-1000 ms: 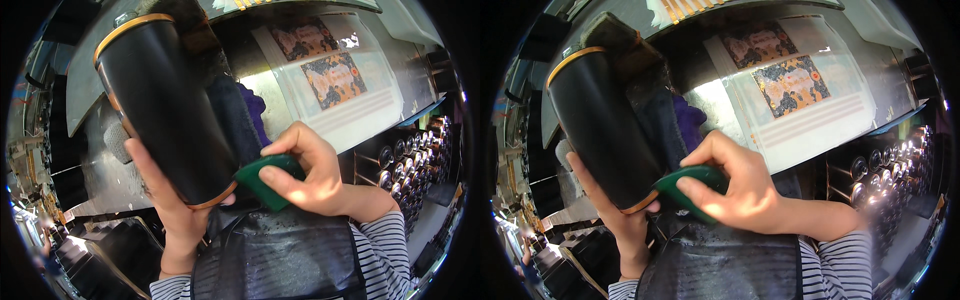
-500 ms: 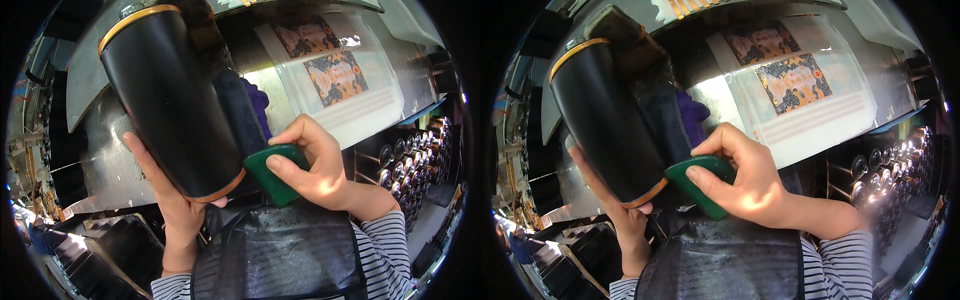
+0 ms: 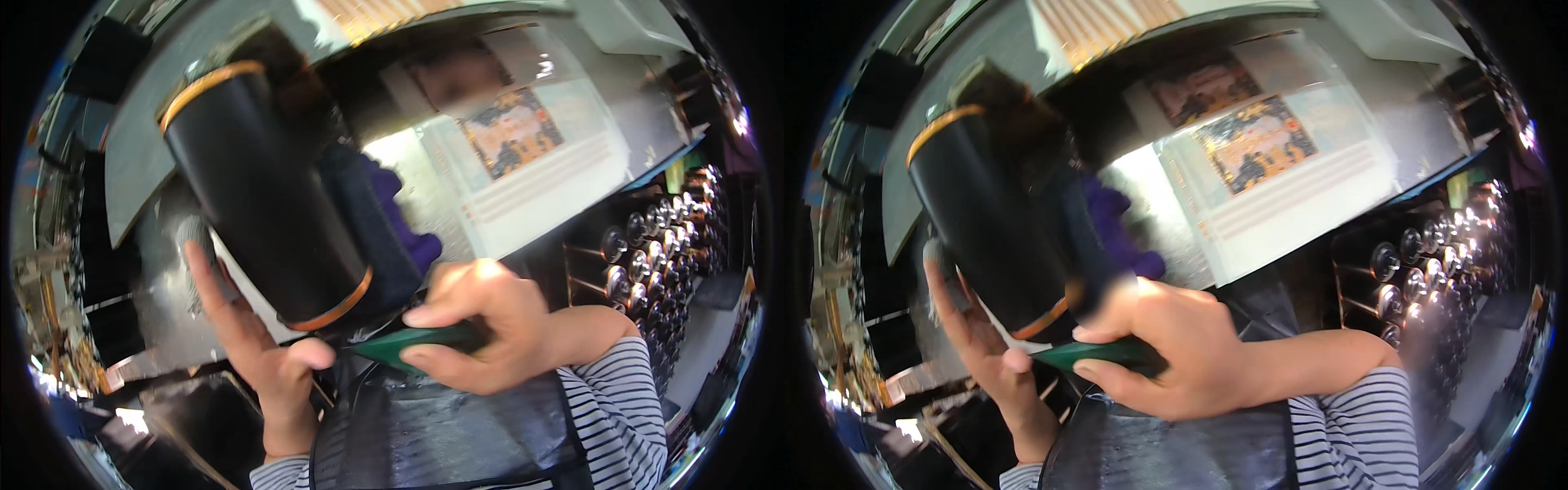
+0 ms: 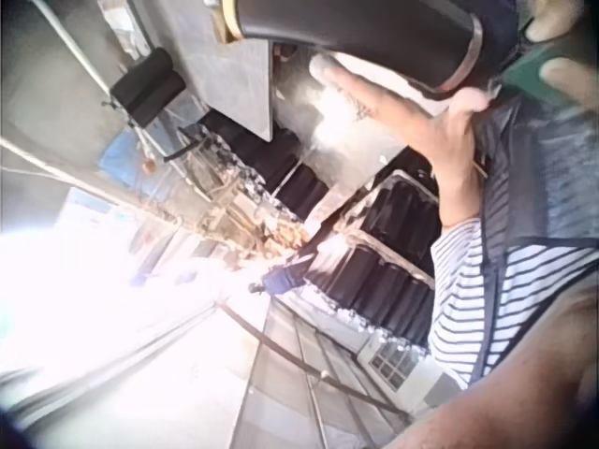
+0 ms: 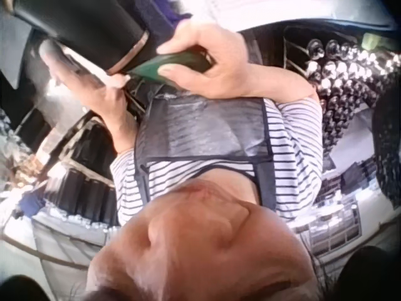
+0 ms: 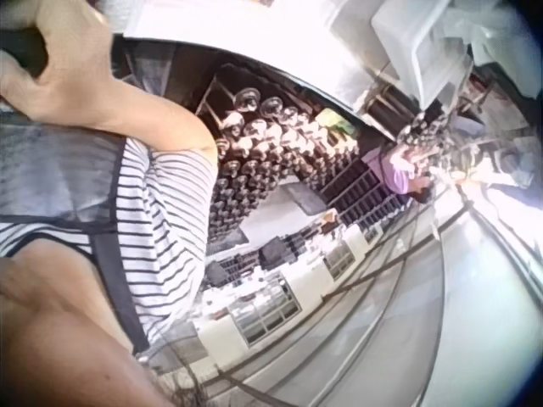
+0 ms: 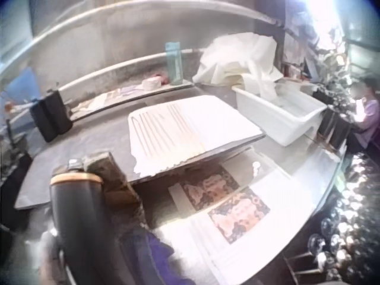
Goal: The person repeatedly wipes a black cylindrical container with a green sponge and applies thin gold strips around its rim and body. They rotate the container to access different sides and smooth the strips with their fingers.
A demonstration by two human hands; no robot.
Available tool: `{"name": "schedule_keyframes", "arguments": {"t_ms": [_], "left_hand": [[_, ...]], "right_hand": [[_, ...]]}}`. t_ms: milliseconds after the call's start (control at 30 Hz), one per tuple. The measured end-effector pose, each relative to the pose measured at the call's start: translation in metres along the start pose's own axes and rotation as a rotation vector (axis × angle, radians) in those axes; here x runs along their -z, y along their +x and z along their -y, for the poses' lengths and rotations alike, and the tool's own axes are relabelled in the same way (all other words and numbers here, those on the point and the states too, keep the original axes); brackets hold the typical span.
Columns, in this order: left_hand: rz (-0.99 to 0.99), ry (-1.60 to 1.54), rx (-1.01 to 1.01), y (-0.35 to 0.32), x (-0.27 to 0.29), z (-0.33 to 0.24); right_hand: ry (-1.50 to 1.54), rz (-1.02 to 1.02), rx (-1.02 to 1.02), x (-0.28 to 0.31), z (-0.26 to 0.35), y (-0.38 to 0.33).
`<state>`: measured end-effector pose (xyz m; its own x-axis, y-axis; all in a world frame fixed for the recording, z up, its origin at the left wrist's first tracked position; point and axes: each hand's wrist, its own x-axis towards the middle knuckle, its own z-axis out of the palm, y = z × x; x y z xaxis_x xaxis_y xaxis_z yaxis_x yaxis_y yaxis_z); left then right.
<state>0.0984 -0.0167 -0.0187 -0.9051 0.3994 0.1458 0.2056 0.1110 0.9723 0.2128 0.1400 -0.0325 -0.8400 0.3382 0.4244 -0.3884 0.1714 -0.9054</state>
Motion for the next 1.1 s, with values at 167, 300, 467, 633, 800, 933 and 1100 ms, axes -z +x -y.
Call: {"name": "schedule_keyframes", "arguments": {"t_ms": [167,300,467,633,800,933,1100], "left_hand": [[0.111,0.019,-0.115,0.032,0.017,0.008],[0.309,-0.657,0.256,0.067,0.032,0.025],[0.281,-0.778,0.284,0.087,0.01,0.027],[0.289,0.005,-0.003,0.061,0.054,-0.004],[0.528,-0.563,-0.179,0.05,0.03,-0.041],[0.177,-0.299,0.046,0.052,0.048,-0.027],[-0.058,0.595,-0.361,0.07,0.07,-0.008]], "right_hand": [[-0.278,-0.205,-0.266,0.042,-0.007,0.023],[-0.064,-0.074,-0.018,0.054,-0.006,0.105],[-0.335,0.145,0.051,0.04,0.02,0.189],[-0.653,0.587,0.41,-0.005,0.073,0.198],[-0.819,0.59,0.398,0.05,0.108,0.16],[-0.805,0.163,-0.049,0.225,0.155,0.135],[-1.46,-0.456,-0.242,0.42,0.171,0.097]]}}
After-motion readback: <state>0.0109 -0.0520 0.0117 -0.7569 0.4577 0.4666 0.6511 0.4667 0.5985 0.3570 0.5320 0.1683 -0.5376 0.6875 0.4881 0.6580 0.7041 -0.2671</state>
